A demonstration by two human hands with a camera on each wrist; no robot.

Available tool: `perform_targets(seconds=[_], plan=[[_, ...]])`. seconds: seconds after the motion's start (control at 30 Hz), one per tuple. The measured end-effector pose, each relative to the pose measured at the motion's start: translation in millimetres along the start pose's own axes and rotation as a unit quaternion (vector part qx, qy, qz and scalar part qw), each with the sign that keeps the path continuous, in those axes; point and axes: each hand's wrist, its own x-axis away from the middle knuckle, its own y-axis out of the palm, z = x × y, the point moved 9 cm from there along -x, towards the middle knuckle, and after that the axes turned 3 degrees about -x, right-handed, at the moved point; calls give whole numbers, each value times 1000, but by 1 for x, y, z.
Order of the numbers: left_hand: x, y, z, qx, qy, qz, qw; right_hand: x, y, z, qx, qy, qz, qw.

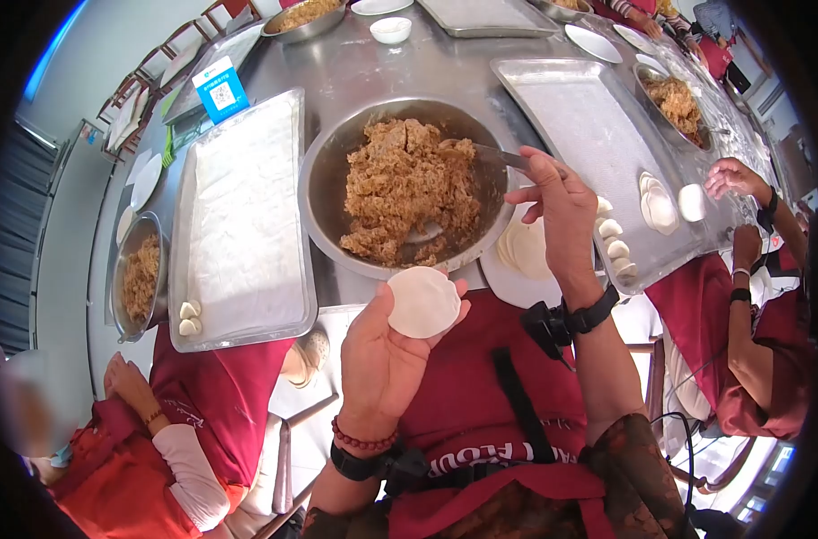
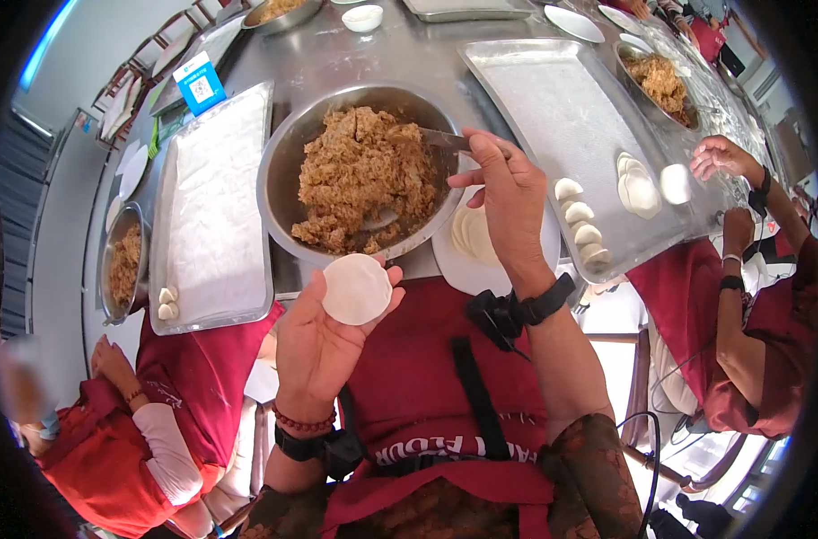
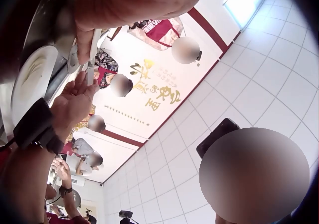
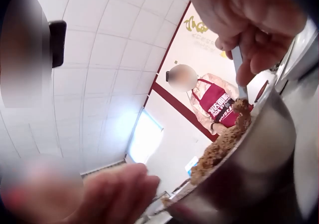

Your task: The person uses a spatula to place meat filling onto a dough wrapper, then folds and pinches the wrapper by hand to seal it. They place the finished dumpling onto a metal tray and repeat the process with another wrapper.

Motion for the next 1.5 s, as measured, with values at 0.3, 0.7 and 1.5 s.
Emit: perform_targets(seconds=[0.3, 0.7, 1.5], plan=[[0, -1, 0, 12, 0, 3, 1000, 18, 17, 5, -59, 87, -47, 993], [9, -1, -3, -22, -10, 4, 1000, 6, -29, -23, 68, 7, 10, 998], [-5, -43, -19, -14, -54, 57, 997, 27, 36, -4, 283, -43, -222, 932]])
